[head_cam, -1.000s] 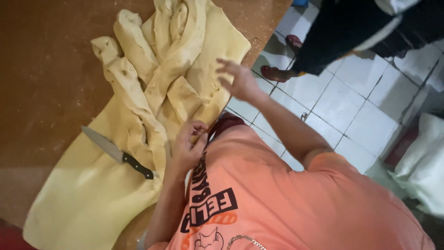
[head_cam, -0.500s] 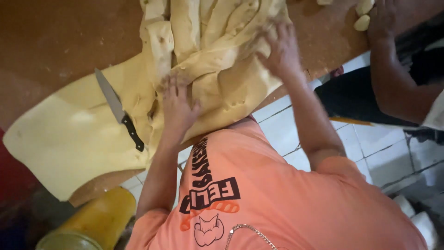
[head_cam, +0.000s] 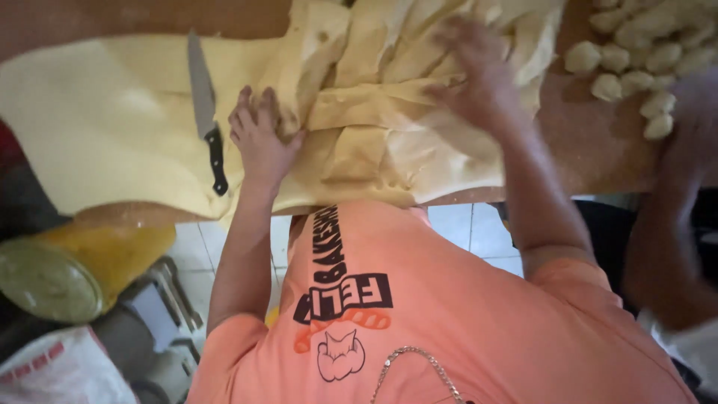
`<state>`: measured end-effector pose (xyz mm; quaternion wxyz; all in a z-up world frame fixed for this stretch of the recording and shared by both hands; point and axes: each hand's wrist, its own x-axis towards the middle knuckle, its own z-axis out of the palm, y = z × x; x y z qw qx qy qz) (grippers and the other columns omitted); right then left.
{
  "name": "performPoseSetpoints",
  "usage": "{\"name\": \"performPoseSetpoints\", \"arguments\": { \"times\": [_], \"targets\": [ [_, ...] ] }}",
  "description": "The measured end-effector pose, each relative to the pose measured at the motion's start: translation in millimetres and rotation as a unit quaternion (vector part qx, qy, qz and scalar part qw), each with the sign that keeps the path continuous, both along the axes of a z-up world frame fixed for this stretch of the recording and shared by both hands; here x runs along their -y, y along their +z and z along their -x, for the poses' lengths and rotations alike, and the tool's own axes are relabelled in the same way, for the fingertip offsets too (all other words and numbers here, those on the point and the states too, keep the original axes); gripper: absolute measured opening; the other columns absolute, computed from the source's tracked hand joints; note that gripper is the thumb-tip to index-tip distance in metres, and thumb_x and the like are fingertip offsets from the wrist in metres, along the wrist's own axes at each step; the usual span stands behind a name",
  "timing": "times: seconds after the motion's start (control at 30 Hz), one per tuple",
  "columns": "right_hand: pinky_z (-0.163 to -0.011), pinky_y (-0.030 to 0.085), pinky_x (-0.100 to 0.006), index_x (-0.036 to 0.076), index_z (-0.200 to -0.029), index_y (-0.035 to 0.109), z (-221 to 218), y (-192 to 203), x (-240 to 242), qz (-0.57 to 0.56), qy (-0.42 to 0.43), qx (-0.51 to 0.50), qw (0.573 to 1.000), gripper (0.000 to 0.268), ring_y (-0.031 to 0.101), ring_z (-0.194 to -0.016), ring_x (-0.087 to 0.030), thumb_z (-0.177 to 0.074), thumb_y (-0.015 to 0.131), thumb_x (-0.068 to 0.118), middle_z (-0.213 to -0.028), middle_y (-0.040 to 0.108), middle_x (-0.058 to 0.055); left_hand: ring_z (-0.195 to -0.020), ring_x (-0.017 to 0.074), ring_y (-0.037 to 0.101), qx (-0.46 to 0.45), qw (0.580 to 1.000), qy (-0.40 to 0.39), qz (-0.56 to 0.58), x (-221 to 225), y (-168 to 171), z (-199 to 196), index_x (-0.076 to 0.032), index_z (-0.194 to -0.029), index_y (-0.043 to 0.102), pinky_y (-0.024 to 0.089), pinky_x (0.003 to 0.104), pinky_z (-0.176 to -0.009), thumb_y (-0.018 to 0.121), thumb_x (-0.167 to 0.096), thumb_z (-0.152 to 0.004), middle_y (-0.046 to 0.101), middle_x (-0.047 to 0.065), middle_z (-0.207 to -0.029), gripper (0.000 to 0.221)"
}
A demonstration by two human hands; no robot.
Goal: Forming small dough balls by cutting strips from a large dough sheet and rolling them by hand.
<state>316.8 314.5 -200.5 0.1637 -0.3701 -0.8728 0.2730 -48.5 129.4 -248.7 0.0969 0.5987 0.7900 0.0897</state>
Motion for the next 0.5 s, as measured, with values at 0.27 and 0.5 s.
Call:
{"name": "performPoseSetpoints", "arguments": {
  "times": [0.27, 0.5],
  "targets": [
    [-0.121, 0.016, -0.059, 0.023, -0.158, 0.055, 173, -35, -22, 0.013, 0.091, 0.075, 0.993, 0.097, 0.031, -0.144, -0.049, -0.069, 0.092, 0.04, -0.156, 0.042, -0.026, -0.125, 0.0501, 0.047, -0.038, 0.997, 0.03, -0.053, 75, -17, -21, -0.024, -0.163, 0.047, 0.038, 0.061, -0.107, 0.072, -0.051, -0.094, 0.042, 0.028, -0.151, 0.078],
    [-0.066, 0.046, -0.049, 0.012, -0.118, 0.07, 194, -78, -29, -0.169, 0.128, 0.091, 0.973, 0.078, 0.063, -0.089, -0.038, -0.053, 0.097, 0.047, -0.101, 0.067, -0.015, -0.126, 0.045, 0.047, 0.017, 0.999, 0.017, -0.048, 106, -17, -15, -0.017, -0.152, 0.052, 0.043, 0.06, -0.1, 0.077, -0.04, -0.082, 0.048, 0.018, -0.147, 0.078]
  ]
}}
